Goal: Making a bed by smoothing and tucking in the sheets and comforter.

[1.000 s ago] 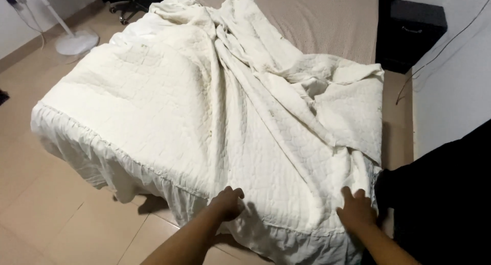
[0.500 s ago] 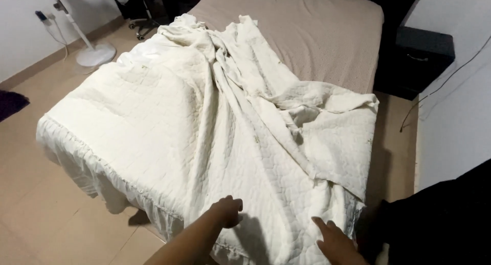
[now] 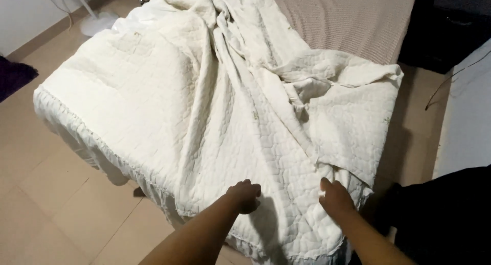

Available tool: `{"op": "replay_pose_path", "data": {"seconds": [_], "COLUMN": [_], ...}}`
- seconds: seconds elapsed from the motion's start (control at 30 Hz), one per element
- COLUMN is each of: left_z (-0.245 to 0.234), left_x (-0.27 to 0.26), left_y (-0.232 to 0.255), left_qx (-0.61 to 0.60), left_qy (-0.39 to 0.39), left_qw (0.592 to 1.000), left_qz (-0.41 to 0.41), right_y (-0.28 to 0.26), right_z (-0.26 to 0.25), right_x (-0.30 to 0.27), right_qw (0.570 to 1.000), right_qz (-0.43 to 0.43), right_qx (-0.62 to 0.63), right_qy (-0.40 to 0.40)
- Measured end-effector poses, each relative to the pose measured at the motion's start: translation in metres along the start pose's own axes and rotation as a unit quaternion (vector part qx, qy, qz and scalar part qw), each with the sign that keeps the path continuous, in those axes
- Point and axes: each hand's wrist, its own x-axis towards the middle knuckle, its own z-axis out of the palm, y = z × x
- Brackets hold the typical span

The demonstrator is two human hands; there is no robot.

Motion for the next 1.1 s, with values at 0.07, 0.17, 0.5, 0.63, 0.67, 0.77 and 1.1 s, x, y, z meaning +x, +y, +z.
{"op": "replay_pose_path", "data": {"seconds": [0.07, 0.17, 0.5, 0.63, 0.67, 0.77, 1.1], "left_z": [0.004, 0.006, -0.026, -0.051, -0.064, -0.100, -0.154], "left_x": [0.003, 0.002, 0.011, 0.015, 0.012, 0.015, -0.013], "left_y": [-0.002, -0.003, -0.043, -0.015, -0.005, 0.022, 0.063], "left_qx": [-0.009, -0.011, -0.001, -0.008, -0.023, -0.028, -0.215], "left_qy": [-0.009, -0.024, 0.022, 0.055, 0.073, 0.100, 0.178], "left_qw": [1.000, 0.999, 0.999, 0.998, 0.997, 0.992, 0.948], "left_qz": [-0.013, -0.031, -0.041, -0.020, 0.011, 0.073, 0.154], "right_y": [-0.002, 0.009, 0.017, -0.027, -0.038, -0.071, -0.107], "right_z": [-0.004, -0.019, -0.102, -0.160, -0.177, -0.225, -0.310], "right_x": [0.000, 0.000, 0.003, -0.012, -0.013, -0.017, -0.034], "right_qw": [0.999, 0.998, 0.987, 0.990, 0.993, 0.994, 0.996], "right_qz": [-0.023, -0.051, 0.060, 0.078, 0.082, 0.086, 0.048], "right_qx": [0.025, 0.016, -0.146, -0.095, -0.050, 0.024, 0.068], "right_qy": [0.004, 0.014, -0.035, -0.073, -0.073, -0.059, -0.040]}}
